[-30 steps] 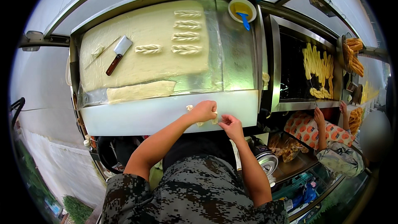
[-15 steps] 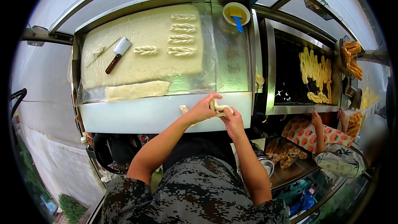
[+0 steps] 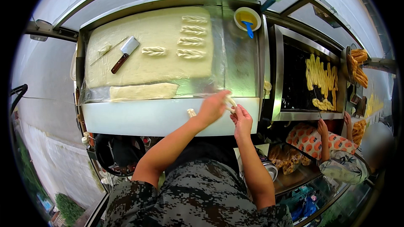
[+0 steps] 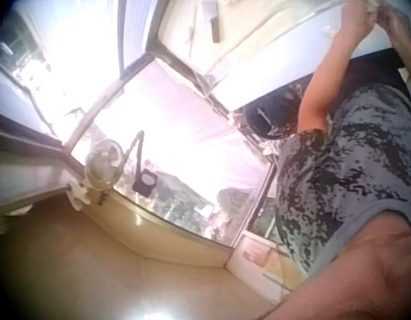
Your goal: The person cuts strips of dough on a white cutting board using a knife and twists them into rope shapes. They place the twisted dough into a deep fryer and use long metal tongs to turn the pieces as they cook in hot oil.
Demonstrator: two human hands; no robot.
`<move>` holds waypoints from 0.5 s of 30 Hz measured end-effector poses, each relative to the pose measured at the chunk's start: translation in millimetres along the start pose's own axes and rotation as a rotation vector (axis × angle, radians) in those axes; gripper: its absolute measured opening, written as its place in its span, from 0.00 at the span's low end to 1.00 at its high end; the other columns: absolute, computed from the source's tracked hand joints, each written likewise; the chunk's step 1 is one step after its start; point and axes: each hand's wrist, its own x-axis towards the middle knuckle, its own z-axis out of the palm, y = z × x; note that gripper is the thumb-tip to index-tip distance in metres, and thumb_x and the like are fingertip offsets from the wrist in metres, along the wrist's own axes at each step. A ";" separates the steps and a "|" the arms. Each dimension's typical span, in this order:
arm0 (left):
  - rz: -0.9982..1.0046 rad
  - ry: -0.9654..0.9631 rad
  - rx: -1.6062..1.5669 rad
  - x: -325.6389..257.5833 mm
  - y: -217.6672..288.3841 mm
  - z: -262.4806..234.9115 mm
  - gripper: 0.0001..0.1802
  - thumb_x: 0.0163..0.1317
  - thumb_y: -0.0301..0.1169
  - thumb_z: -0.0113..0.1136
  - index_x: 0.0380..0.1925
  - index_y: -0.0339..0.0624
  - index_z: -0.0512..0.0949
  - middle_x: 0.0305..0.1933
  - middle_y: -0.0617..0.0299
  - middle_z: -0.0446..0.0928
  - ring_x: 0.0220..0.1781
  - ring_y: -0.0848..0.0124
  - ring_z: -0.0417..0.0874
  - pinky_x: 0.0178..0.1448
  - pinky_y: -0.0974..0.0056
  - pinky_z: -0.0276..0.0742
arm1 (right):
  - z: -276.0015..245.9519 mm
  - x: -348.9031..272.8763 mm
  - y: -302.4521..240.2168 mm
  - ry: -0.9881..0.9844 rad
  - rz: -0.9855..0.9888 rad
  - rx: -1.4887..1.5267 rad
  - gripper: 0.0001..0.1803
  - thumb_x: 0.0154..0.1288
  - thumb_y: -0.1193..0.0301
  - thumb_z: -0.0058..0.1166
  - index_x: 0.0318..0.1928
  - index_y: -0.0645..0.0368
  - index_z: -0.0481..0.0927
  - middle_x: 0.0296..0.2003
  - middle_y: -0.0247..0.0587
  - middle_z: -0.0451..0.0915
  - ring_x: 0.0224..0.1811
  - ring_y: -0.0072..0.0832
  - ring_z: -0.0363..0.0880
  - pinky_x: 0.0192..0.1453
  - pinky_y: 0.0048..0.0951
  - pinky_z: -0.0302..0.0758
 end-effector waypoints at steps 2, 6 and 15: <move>0.133 -0.066 0.037 -7.5 29.2 -12.1 0.21 0.56 0.33 0.65 0.50 0.43 0.74 0.44 0.54 0.80 0.42 0.55 0.82 0.44 0.58 0.78 | 8.6 -1.4 -2.3 -0.117 0.083 0.262 0.22 0.75 0.59 0.43 0.53 0.67 0.75 0.40 0.41 0.81 0.40 0.27 0.80 0.44 0.28 0.78; -0.008 0.012 0.090 -18.2 24.9 -37.1 0.22 0.54 0.34 0.67 0.49 0.44 0.74 0.45 0.55 0.79 0.43 0.55 0.82 0.45 0.57 0.79 | 32.6 -5.9 -13.2 -0.277 0.247 0.355 0.26 0.76 0.51 0.36 0.48 0.62 0.75 0.41 0.41 0.81 0.44 0.31 0.81 0.52 0.34 0.77; -0.605 0.144 -0.700 -8.6 -47.9 -109.3 0.19 0.54 0.27 0.60 0.47 0.39 0.73 0.30 0.65 0.75 0.28 0.76 0.75 0.31 0.69 0.71 | 117.5 17.0 8.6 -0.230 0.038 -0.341 0.09 0.63 0.75 0.53 0.44 0.63 0.78 0.34 0.36 0.80 0.32 0.21 0.79 0.37 0.25 0.79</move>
